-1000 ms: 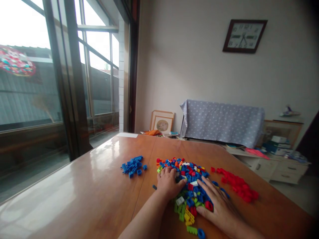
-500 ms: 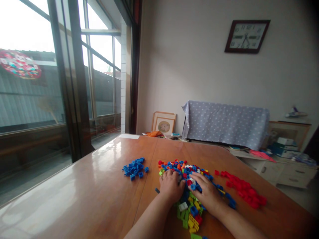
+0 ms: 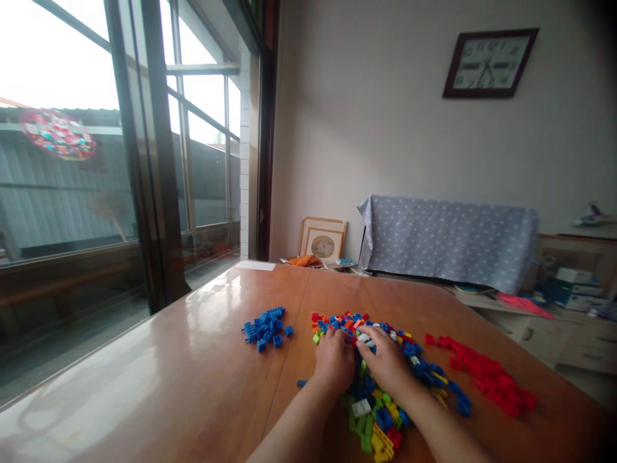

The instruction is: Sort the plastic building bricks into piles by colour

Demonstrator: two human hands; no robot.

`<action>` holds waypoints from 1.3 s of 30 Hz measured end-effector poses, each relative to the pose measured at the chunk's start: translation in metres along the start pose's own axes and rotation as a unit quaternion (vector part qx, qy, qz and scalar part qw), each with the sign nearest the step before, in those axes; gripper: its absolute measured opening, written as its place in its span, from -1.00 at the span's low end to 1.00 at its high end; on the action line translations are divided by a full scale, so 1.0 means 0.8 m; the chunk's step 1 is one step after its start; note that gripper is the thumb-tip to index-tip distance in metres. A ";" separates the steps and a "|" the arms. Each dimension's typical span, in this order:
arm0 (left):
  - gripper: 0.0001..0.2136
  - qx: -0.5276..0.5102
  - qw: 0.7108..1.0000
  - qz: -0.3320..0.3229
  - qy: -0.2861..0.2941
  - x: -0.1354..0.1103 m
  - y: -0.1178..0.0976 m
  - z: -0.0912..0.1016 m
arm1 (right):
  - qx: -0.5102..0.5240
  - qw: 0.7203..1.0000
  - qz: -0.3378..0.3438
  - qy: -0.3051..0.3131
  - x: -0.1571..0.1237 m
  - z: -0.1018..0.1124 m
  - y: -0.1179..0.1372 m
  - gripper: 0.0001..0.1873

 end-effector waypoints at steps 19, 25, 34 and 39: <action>-0.82 -0.047 0.998 0.003 -0.042 0.013 0.025 0.004 | 0.057 0.996 -0.065 0.019 -0.004 0.049 -0.047 -0.57; -0.78 -0.107 0.993 -0.006 -0.047 0.015 0.023 0.004 | 0.241 0.953 -0.179 0.025 0.002 0.057 -0.067 -0.55; -0.76 -0.099 0.993 -0.031 -0.065 0.020 0.016 0.015 | 0.060 0.978 -0.191 0.066 0.000 0.082 -0.082 -0.59; -0.79 -0.066 0.994 -0.068 -0.053 0.013 -0.005 0.021 | -0.017 0.982 -0.145 0.119 -0.008 0.070 -0.068 -0.55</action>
Point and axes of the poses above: each hand's wrist, its own x-axis towards the middle knuckle, its own z-axis out of the back of the hand, y = z × x, the point moved 7 cm from there along x, towards the middle knuckle, and after that the axes turned 9 degrees about -z, right-handed, at the moved point
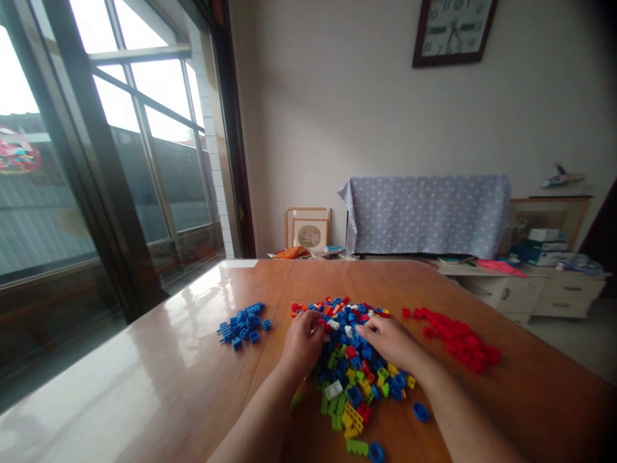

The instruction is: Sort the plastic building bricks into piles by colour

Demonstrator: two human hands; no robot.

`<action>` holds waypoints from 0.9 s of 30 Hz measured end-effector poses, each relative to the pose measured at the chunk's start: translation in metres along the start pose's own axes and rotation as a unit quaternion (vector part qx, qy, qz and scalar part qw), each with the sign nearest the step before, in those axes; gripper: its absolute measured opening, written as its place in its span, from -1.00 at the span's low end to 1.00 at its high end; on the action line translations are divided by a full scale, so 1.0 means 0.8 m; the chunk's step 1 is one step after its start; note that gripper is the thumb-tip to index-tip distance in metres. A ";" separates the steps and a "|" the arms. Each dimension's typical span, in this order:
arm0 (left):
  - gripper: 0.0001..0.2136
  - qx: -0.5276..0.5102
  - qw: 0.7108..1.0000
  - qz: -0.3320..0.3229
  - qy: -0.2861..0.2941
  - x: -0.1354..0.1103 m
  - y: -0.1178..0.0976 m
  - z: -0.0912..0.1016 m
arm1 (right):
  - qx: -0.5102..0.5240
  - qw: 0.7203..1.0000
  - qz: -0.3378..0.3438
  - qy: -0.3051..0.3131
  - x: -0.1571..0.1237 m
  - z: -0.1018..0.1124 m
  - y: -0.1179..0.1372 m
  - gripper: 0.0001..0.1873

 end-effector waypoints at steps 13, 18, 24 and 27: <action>-0.74 0.038 0.995 -0.055 0.071 -0.005 -0.031 -0.007 | 0.072 0.993 0.084 -0.026 -0.009 -0.013 0.034 -0.65; -0.71 0.029 0.994 -0.081 0.067 -0.006 -0.038 -0.004 | 0.171 0.982 0.074 -0.012 -0.007 -0.014 0.038 -0.60; -0.72 0.031 0.992 -0.092 0.084 -0.007 -0.048 -0.003 | 0.234 0.970 0.064 -0.016 0.002 -0.014 0.028 -0.65; -0.70 0.034 0.991 -0.092 0.094 -0.008 -0.054 -0.002 | 0.264 0.963 0.049 -0.012 0.006 -0.016 0.022 -0.65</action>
Point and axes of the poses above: each hand's wrist, its own x-axis towards the middle knuckle, its own z-axis out of the back of the hand, y = z × x, the point moved 7 cm from there along x, towards the middle knuckle, and after that the axes turned 9 degrees about -z, right-handed, at the moved point
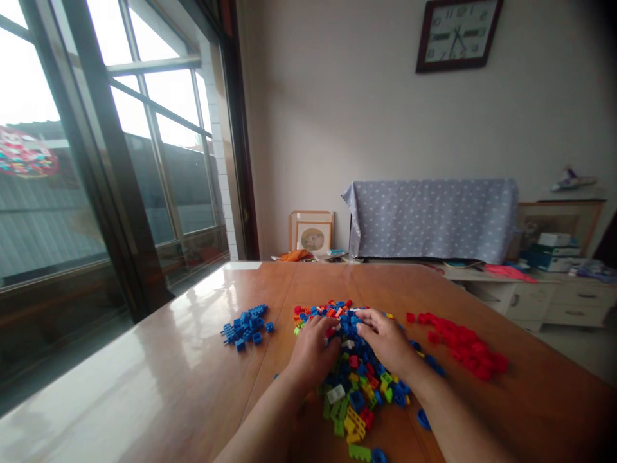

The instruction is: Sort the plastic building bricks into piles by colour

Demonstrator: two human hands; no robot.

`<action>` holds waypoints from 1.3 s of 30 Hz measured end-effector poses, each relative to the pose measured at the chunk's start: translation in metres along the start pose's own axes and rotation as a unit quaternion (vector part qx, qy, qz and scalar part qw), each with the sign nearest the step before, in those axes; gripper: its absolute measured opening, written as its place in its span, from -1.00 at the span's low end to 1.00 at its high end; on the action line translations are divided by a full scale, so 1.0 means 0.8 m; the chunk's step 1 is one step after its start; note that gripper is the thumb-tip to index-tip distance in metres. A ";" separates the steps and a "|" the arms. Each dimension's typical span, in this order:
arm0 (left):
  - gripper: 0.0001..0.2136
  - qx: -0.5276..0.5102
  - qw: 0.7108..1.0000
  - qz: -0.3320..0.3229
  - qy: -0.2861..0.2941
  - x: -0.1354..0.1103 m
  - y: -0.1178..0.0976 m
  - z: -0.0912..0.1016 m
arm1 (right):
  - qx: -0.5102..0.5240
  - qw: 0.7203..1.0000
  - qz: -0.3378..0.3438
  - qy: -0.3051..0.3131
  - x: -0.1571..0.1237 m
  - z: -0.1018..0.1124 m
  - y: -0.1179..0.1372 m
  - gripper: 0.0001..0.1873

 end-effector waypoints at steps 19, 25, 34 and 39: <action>-0.86 -0.214 0.959 0.101 -0.155 -0.001 0.020 0.011 | -0.035 0.999 0.012 -0.013 -0.018 -0.011 0.024 -0.62; -0.69 -0.453 0.791 0.270 -0.311 -0.017 0.087 0.027 | -0.070 0.994 0.004 -0.078 -0.015 0.015 0.025 -0.59; -0.79 -0.591 0.538 0.394 -0.455 -0.058 0.160 0.050 | -0.115 0.989 -0.005 -0.094 -0.017 0.025 0.029 -0.58; -0.75 -0.595 0.507 0.402 -0.476 -0.063 0.169 0.050 | -0.127 0.987 -0.020 -0.096 -0.015 0.028 0.025 -0.58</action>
Point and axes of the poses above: each hand's wrist, its own x-axis towards the middle knuckle, its own z-axis out of the back of the hand, y = z × x, the point moved 7 cm from there along x, towards the middle knuckle, and after that the axes turned 9 degrees about -z, right-handed, at the moved point
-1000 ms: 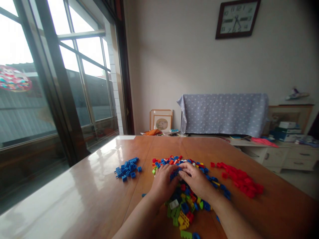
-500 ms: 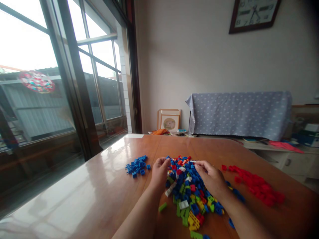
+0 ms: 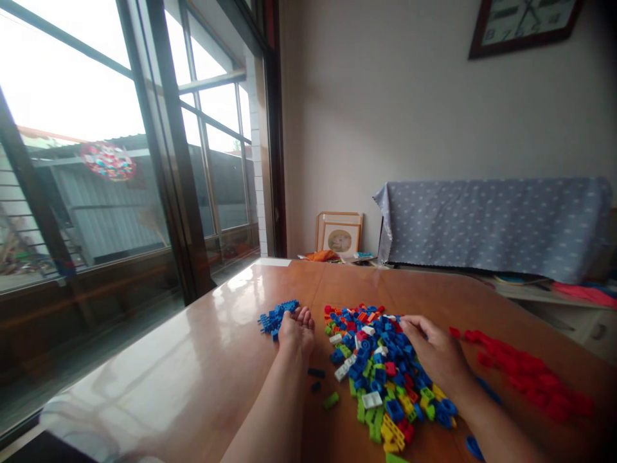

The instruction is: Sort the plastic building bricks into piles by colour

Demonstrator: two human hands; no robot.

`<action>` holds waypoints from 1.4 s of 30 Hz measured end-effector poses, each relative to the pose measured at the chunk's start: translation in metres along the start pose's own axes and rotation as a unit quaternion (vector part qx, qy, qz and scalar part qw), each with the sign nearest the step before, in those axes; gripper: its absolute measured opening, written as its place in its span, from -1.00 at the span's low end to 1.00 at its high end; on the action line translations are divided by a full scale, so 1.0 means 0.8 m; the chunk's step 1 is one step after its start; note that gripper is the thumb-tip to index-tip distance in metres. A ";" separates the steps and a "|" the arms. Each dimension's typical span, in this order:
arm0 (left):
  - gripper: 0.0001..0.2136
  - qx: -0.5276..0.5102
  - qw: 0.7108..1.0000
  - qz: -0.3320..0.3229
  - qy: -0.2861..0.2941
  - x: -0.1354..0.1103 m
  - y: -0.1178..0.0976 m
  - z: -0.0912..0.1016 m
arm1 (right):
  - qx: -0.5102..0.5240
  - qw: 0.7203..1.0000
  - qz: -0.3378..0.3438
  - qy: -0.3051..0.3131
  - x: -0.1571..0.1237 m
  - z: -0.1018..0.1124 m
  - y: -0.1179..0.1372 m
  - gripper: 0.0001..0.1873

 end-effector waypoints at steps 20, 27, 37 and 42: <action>-0.93 0.067 0.996 -0.049 0.022 -0.013 0.000 -0.011 | -0.035 0.999 0.020 -0.004 0.003 -0.005 -0.010 -0.61; -0.82 0.212 0.959 -0.174 0.064 -0.025 0.001 -0.020 | -0.104 0.993 0.045 -0.032 0.004 -0.001 -0.005 -0.60; -0.75 0.269 0.927 -0.244 0.093 -0.027 0.032 -0.014 | -0.137 0.987 0.068 -0.058 0.006 -0.004 -0.010 -0.64; -0.49 0.269 0.920 -0.192 0.211 -0.050 0.055 -0.037 | -0.122 0.987 0.085 -0.061 0.001 -0.005 0.003 -0.64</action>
Point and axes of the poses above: each hand's wrist, its own x-axis towards the middle knuckle, its own z-axis out of the back of the hand, y = z × x, the point moved 7 cm from there along x, towards the middle knuckle, and after that the axes turned 9 degrees about -z, right-handed, at the moved point
